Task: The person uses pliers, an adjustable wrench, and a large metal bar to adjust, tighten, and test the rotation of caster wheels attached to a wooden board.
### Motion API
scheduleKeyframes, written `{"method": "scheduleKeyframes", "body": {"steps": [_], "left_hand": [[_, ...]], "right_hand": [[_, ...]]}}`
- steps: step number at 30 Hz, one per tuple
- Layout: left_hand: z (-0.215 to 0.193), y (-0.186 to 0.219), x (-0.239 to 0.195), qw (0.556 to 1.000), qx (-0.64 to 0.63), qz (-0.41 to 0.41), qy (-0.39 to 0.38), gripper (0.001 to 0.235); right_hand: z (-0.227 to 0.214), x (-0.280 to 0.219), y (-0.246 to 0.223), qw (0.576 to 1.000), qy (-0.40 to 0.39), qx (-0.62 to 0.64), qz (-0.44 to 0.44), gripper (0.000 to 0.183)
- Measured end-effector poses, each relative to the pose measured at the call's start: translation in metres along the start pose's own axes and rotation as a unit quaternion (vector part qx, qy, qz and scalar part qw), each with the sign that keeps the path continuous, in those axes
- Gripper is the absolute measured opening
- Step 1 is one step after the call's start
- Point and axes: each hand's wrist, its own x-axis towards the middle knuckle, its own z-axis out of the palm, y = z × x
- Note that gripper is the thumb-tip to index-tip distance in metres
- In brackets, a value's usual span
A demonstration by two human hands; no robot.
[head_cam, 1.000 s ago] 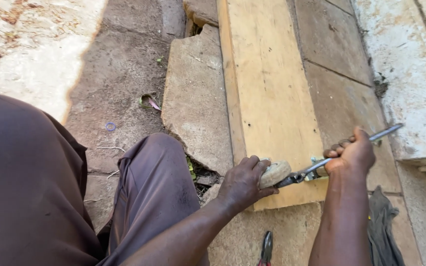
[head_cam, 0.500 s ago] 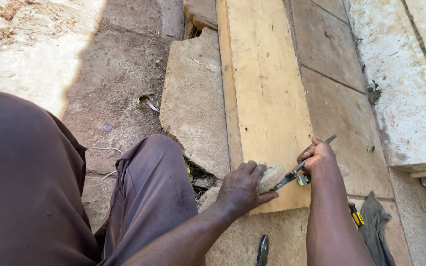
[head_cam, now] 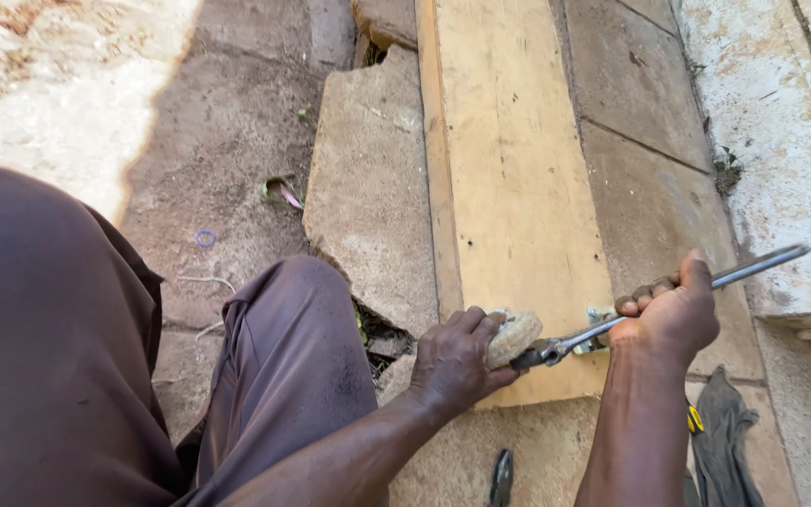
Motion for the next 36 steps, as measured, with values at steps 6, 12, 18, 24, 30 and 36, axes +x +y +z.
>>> {"method": "scheduleKeyframes", "body": {"steps": [6, 12, 18, 24, 30, 36], "left_hand": [[-0.015, 0.001, 0.01, 0.997, -0.025, -0.01, -0.079, 0.078], [-0.028, 0.001, 0.004, 0.995, 0.002, 0.061, -0.077, 0.083], [-0.058, 0.017, 0.016, 0.982, 0.012, 0.022, -0.189, 0.116], [-0.093, 0.079, 0.029, 0.967, 0.008, 0.23, -0.108, 0.108], [-0.066, 0.101, 0.0, 0.951, -0.171, -0.069, -0.247, 0.074], [-0.031, 0.084, -0.029, 0.658, -0.541, -0.449, -0.269, 0.033]], "right_hand": [[0.014, -0.037, -0.002, 0.98, -0.179, 0.003, -0.089, 0.034], [-0.053, -0.065, -0.021, 0.992, -0.06, -0.012, -0.114, 0.038], [-0.126, -0.066, -0.03, 0.955, -0.144, 0.135, -0.222, 0.049], [-0.165, -0.07, -0.035, 0.953, -0.128, 0.148, -0.233, 0.053], [-0.188, -0.061, -0.021, 0.953, -0.099, 0.229, -0.17, 0.044], [-0.281, -0.032, 0.056, 0.958, -0.18, 0.139, -0.173, 0.047]]}}
